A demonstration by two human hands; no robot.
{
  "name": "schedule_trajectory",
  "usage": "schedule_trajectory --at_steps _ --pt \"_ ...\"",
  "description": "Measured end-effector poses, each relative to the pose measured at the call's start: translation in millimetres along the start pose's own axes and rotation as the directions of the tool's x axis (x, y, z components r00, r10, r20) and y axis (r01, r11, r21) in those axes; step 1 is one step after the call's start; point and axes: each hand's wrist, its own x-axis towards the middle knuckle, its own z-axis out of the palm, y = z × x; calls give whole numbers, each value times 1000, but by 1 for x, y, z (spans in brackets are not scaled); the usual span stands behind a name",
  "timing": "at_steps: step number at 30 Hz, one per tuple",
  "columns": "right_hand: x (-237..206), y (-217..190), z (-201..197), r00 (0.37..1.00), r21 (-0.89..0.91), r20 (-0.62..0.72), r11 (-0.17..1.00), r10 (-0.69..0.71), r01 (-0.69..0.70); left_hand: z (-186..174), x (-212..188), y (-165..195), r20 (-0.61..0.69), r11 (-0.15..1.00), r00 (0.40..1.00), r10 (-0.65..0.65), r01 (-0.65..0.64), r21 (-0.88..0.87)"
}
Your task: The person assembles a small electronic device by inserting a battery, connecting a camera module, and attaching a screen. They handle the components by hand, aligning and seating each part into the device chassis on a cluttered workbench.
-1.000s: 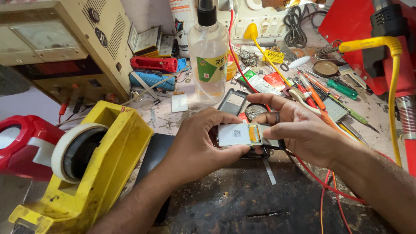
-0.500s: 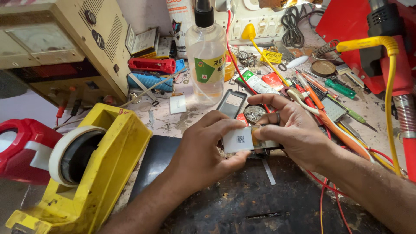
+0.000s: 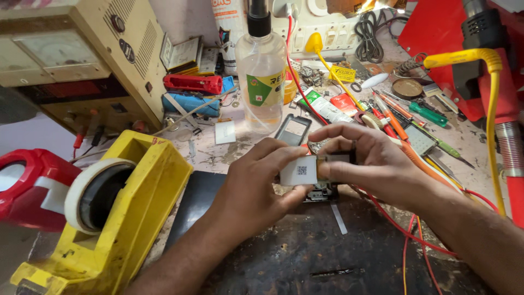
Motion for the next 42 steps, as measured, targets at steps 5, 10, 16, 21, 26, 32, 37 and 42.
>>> schedule_trajectory --at_steps 5,10,16,21,26,32,37,42 --pt "0 -4 3 971 -625 103 745 -216 232 -4 4 -3 36 992 992 -121 123 -42" --pt "-4 -4 8 974 -707 -23 692 -226 144 2 6 -1 -1 946 975 -220 213 -245" --pt "-3 7 19 938 -594 -120 780 -326 196 21 6 -2 146 511 866 -478 410 -756" --pt "-4 13 16 920 -654 -88 719 -383 236 22 4 -11 157 452 872 -464 385 -804" --pt "-4 12 8 952 -529 -146 834 -271 156 22 2 -15 210 468 900 -383 385 -796" --pt "-6 11 9 973 -361 -166 928 -161 92 26 -4 -13 274 458 916 -292 385 -801" --pt "-7 8 12 970 -271 -216 961 -113 52 25 -4 -12 305 420 913 -271 397 -816" --pt "-9 11 7 960 -317 -267 949 -84 -5 26 -6 -4 312 390 918 -246 388 -835"
